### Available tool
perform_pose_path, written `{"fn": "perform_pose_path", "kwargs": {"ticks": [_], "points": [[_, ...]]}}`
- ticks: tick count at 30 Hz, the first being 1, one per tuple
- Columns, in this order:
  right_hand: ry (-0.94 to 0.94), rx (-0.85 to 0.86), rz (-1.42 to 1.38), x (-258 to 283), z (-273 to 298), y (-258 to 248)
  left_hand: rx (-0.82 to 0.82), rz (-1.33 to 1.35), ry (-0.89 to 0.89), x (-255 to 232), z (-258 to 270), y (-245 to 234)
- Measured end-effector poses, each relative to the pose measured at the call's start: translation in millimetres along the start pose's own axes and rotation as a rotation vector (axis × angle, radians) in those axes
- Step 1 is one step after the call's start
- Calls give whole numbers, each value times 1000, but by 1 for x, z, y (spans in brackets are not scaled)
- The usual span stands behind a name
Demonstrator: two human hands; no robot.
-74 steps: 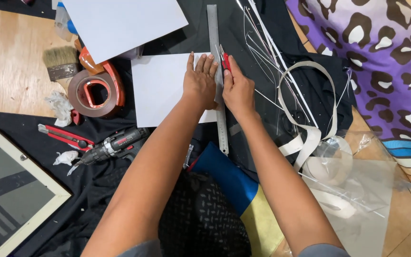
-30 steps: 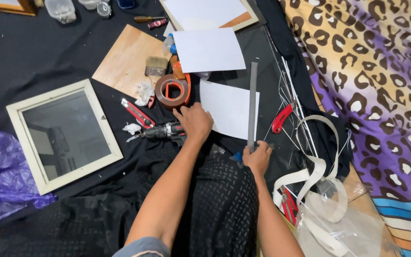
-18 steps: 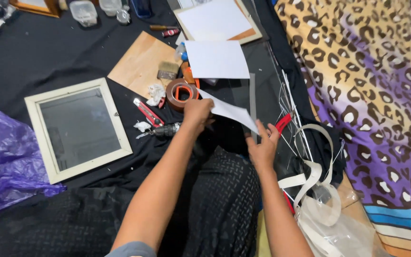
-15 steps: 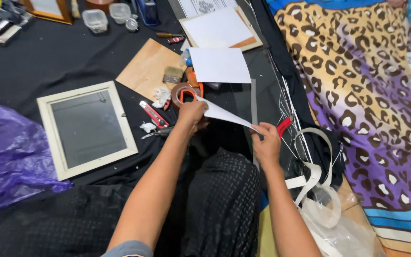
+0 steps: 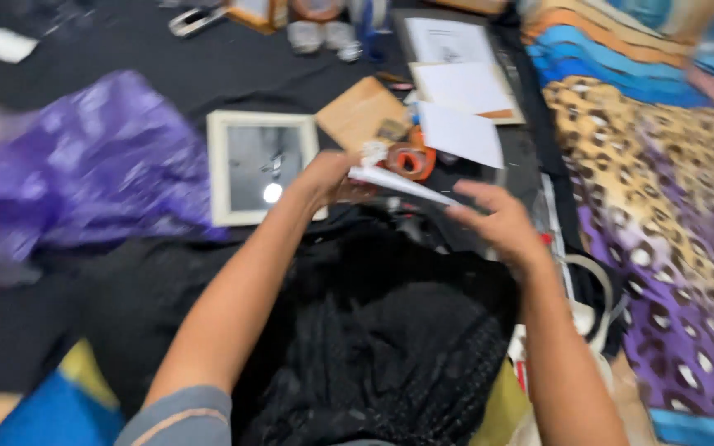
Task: Measuring and cutting a piece of paper to fit into a picture frame using a ruler and a utility knife.
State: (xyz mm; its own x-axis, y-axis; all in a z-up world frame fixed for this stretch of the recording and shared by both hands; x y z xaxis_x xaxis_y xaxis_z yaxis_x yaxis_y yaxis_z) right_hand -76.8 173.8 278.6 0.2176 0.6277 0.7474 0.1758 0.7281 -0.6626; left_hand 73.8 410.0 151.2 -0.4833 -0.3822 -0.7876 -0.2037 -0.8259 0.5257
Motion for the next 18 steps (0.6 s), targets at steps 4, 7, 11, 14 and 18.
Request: {"fn": "perform_pose_path", "kwargs": {"ticks": [4,7,11,14,18], "points": [[262,342,-512,58,-29,39,20,237,167,-93,36,-50],[242,248,-681,100,-68,56,91,445,327,-139,47,-92],[201,193,-249,171,-89,91,140,612,527,-177,72,-128],[166,265,-338,197,-116,116,82,569,549,-180,80,-164],[218,395,-402,194,-149,160,122,821,452,-151,51,-215]]}}
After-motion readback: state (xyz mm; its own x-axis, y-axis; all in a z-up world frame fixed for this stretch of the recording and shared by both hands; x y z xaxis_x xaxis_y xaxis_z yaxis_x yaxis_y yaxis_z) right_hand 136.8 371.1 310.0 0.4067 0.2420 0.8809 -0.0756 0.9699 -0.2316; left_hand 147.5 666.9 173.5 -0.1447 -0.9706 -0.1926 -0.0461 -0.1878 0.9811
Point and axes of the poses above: each hand's wrist, its own z-axis away from the middle knuckle, its own y-axis out of the palm, x = y × z, the point moved 8 cm from there along -z, towards the middle knuckle, and after that the axes turned 9 degrees about y, right-handed, at the moved point
